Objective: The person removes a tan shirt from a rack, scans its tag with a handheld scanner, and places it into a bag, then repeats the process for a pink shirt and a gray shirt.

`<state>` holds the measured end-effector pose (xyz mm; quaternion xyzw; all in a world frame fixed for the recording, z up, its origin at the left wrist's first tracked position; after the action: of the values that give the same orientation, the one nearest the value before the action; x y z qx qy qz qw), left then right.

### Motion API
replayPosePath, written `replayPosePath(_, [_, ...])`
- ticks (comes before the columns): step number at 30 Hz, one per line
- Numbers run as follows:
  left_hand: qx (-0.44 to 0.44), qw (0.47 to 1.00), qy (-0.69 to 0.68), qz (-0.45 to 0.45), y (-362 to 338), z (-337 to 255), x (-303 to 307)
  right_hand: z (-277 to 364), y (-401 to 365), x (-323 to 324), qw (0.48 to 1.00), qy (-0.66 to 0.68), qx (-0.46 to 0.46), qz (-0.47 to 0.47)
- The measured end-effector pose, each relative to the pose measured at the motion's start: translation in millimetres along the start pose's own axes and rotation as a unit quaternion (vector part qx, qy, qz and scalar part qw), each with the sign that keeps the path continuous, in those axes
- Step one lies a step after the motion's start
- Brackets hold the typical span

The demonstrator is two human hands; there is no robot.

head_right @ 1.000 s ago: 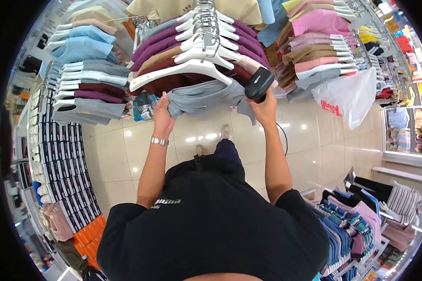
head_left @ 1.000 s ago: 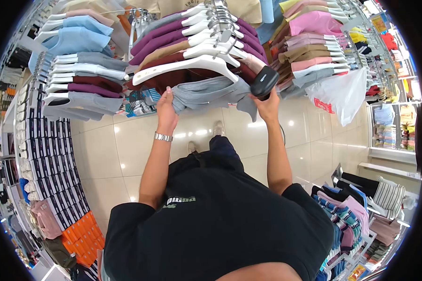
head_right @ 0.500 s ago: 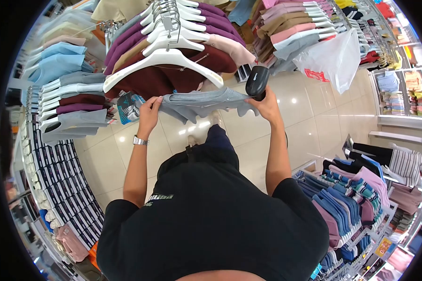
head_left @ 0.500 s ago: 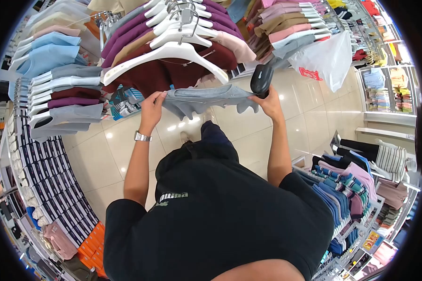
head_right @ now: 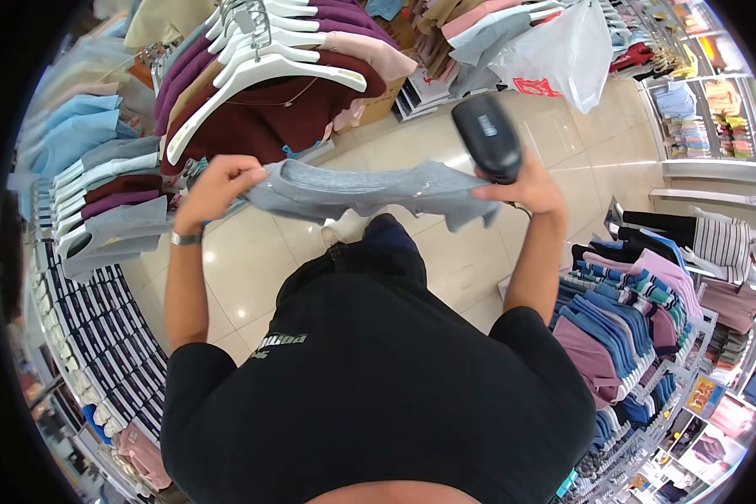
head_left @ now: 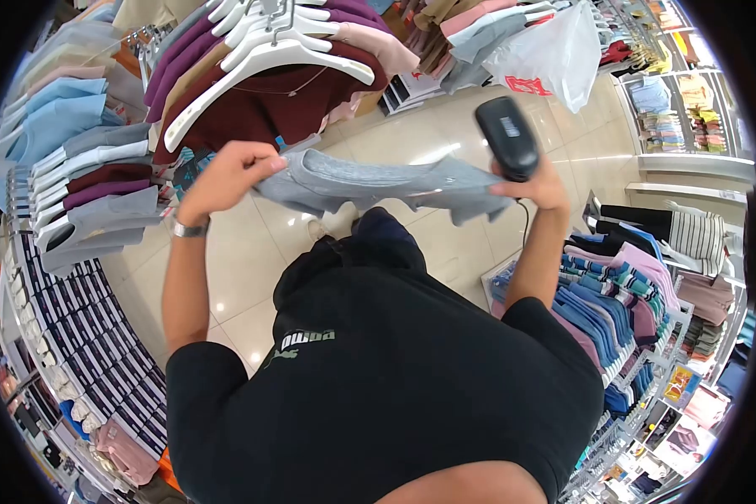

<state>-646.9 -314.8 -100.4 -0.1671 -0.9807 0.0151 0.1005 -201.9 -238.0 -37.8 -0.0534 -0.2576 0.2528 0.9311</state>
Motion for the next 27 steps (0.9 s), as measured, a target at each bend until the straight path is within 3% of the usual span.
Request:
replayPosePath(2, [-0.075, 0.992, -0.083, 0.058, 8, -39, 14, 50, -2, 25, 0.972, 0.057, 0.215, 0.069])
replayPosePath(3, [-0.112, 0.939, -0.308, 0.106, 25, -30, 14, 66, -4, 39, 0.960, 0.116, 0.253, 0.019])
replayPosePath(4, [-0.139, 0.832, -0.516, 0.151, 42, -23, 13, 74, -2, 46, 0.951, 0.198, 0.235, -0.018])
replayPosePath(5, [-0.147, 0.769, -0.603, 0.155, 55, -16, -2, 88, 3, 44, 0.929, 0.301, 0.216, 0.025])
replayPosePath(7, [-0.132, 0.705, -0.688, 0.111, 71, 4, -53, 105, 15, 44, 0.908, 0.377, 0.183, -0.033])
replayPosePath(8, [-0.109, 0.696, -0.705, 0.086, 78, 13, -82, 104, 23, 47, 0.921, 0.344, 0.179, -0.020])
replayPosePath(10, [-0.045, 0.705, -0.707, 0.037, 86, 28, -141, 90, 44, 48, 0.970, 0.212, 0.115, -0.012])
replayPosePath(12, [0.011, 0.725, -0.688, -0.003, 94, 37, -188, 62, 60, 48, 0.982, 0.164, 0.081, 0.041])
replayPosePath(18, [0.066, 0.787, -0.608, -0.077, 96, 32, -242, -23, 63, 46, 0.968, 0.246, 0.031, 0.043])
replayPosePath(23, [0.078, 0.816, -0.562, -0.110, 96, 37, -255, -99, 50, 45, 0.933, 0.358, -0.012, 0.028])
replayPosePath(27, [0.080, 0.837, -0.525, -0.131, 96, 37, -261, -130, 27, 39, 0.884, 0.467, 0.008, 0.020])
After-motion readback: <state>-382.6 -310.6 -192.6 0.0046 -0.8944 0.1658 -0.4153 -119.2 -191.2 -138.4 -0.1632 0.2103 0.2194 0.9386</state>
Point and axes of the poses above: each hand's wrist, its own y-axis towards the middle knuckle, its own x-axis out of the back of the hand, z = x × y, the point moved 5 cm from there along y, towards the middle knuckle, and after that the axes turned 10 degrees about -y, right-handed, at the moved point
